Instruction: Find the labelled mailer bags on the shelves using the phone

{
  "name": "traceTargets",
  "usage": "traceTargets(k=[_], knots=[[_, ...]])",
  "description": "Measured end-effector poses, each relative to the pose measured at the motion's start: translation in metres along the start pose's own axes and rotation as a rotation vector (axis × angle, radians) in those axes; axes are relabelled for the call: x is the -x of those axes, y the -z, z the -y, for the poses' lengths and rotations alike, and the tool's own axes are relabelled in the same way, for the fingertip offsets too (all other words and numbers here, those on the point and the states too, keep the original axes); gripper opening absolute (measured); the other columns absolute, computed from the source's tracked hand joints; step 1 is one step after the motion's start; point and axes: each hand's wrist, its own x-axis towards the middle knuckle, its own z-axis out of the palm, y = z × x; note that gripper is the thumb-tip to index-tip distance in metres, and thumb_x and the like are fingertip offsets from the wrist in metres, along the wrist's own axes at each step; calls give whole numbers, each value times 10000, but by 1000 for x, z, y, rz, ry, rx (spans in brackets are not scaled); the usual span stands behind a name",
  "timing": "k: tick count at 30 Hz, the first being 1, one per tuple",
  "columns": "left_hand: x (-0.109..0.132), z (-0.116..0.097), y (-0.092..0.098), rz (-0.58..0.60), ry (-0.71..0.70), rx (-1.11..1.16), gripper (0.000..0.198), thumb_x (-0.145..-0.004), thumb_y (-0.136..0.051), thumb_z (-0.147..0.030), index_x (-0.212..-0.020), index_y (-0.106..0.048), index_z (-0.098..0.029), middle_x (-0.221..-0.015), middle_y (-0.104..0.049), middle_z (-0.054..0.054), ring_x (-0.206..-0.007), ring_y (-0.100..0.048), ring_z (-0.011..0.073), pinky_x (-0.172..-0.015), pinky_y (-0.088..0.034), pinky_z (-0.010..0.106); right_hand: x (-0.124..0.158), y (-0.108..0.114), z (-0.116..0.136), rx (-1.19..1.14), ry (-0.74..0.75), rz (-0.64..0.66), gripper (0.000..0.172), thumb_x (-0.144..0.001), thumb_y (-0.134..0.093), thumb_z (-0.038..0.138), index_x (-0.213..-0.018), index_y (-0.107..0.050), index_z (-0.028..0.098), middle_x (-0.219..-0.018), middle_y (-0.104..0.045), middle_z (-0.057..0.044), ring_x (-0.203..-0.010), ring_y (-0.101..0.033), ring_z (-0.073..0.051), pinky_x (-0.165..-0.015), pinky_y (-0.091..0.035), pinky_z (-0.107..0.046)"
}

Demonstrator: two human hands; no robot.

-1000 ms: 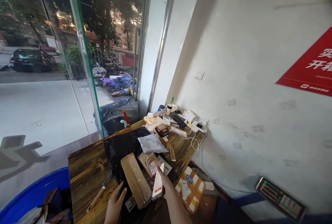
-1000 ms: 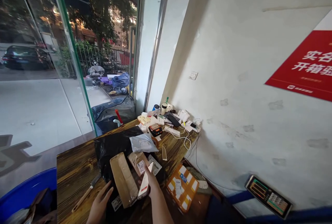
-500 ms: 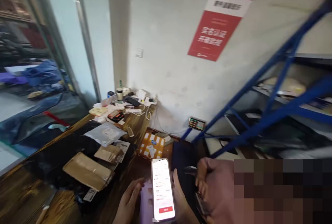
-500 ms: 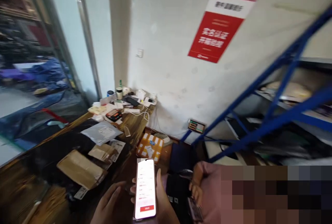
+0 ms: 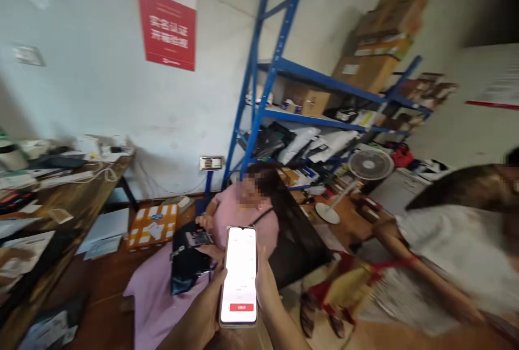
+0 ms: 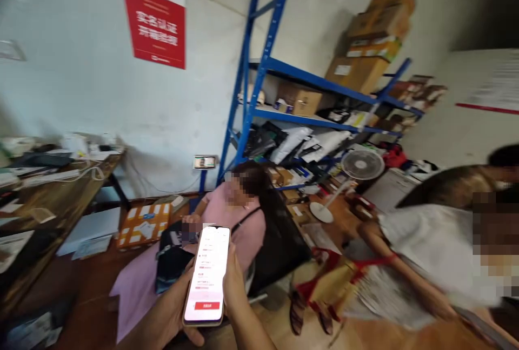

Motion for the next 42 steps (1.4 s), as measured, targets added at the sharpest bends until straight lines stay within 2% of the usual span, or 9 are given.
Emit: traceTargets(k=[3, 7, 13, 17, 21, 27, 35, 39, 42], knots=[[-16, 44, -74, 140, 68, -192, 763, -680, -535, -681, -1330, -435, -294, -1178, -625, 128, -930, -619, 360, -430, -504, 352, 31, 86, 29, 51, 185, -130, 655, -651, -496, 771, -914, -602, 180, -954, -701, -71, -894, -631, -235, -823, -486, -356], [-38, 94, -157, 264, 221, -356, 808, -659, -470, -760, -1275, -514, -239, -1150, -641, 145, -898, -637, 338, -450, -496, 333, 78, 184, 57, 24, 300, -372, 659, -710, -453, 746, -1036, -586, 189, -1085, -666, -69, -1078, -561, -252, -955, -416, -383], [-58, 167, -259, 439, 401, -607, 835, -666, -481, -750, -1213, -566, -125, -1009, -690, 170, -752, -662, 294, -483, -477, 320, 146, 279, 75, -80, 428, -706, 763, -645, -451, 799, -1092, -547, 188, -1151, -644, -88, -1090, -571, -250, -944, -442, -355], [-65, 209, -306, 488, 469, -705, 787, -723, -456, -708, -1222, -542, -106, -937, -703, 154, -697, -663, 255, -518, -497, 312, 174, 321, 76, -148, 520, -841, 753, -684, -438, 773, -1176, -514, 208, -1186, -631, -92, -1080, -585, -236, -916, -472, -333], [-80, 238, -350, 575, 599, -822, 768, -776, -330, -702, -1249, -510, -124, -911, -699, 146, -583, -630, 242, -394, -478, 327, 184, 367, 79, -217, 525, -971, 742, -703, -413, 771, -1148, -539, 191, -1104, -675, -99, -1035, -612, -243, -940, -460, -364], [-131, 266, -422, 750, 714, -924, 641, -864, -294, -569, -1276, -483, -115, -979, -680, 165, -754, -651, 256, -421, -499, 295, 171, 447, 105, -280, 520, -1203, 849, -586, -460, 834, -1104, -594, 174, -1158, -652, -127, -1091, -585, -275, -933, -482, -379], [-198, 314, -511, 827, 712, -1018, 776, -745, -513, -627, -1351, -397, -157, -1031, -662, 183, -685, -653, 259, -390, -471, 281, 154, 535, 148, -244, 510, -1479, 887, -554, -425, 869, -1075, -624, 179, -1194, -621, -131, -1251, -432, -293, -1061, -342, -418], [-209, 344, -550, 1047, 639, -1099, 908, -693, -601, -220, -1448, -100, -281, -1227, -579, 123, -746, -652, 245, -401, -492, 263, 168, 577, 159, -244, 553, -1624, 835, -593, -435, 843, -1074, -610, 182, -1154, -636, -132, -1170, -501, -292, -992, -406, -421], [-216, 372, -580, 1205, 757, -1001, 1087, -535, -497, -46, -1443, 33, -322, -1290, -532, 82, -807, -639, 234, -445, -517, 257, 186, 614, 164, -216, 563, -1693, 733, -679, -379, 806, -1007, -623, 197, -1075, -663, -109, -1069, -560, -274, -966, -414, -411]])
